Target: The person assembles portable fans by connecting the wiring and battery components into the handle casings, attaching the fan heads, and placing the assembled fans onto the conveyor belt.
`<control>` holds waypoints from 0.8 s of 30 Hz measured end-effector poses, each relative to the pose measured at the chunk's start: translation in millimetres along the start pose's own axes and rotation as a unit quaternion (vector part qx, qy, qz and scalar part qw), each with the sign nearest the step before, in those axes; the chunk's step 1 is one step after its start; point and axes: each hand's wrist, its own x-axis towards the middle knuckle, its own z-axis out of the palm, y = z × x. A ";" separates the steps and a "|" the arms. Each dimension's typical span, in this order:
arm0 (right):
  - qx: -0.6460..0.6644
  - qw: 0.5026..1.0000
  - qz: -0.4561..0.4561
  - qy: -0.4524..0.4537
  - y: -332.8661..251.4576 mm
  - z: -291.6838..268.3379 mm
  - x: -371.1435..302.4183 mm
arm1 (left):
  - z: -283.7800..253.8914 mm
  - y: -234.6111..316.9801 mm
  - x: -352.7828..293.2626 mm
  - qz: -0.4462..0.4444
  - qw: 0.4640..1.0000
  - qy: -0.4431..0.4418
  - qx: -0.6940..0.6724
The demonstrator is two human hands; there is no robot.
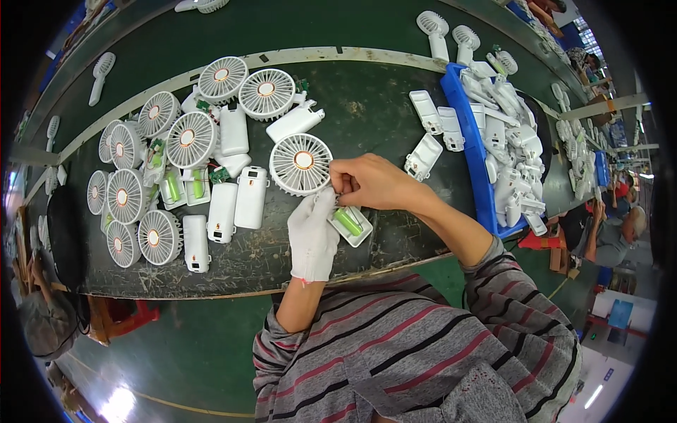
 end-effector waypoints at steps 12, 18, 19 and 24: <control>-0.230 0.949 0.058 0.208 30.6 -54.4 -90.7 | 7.4 9.1 -6.3 -0.079 0.990 0.029 -0.110; -0.315 0.919 0.028 0.234 63.3 -52.3 -89.6 | 10.0 5.3 -5.2 -0.053 0.993 0.022 -0.106; -0.315 0.923 0.027 0.220 63.0 -52.7 -87.7 | 8.6 5.0 -6.1 -0.051 0.993 0.021 -0.105; 0.134 0.973 0.126 0.137 44.7 -38.4 -67.5 | 4.5 0.4 -6.8 -0.037 0.995 0.010 -0.096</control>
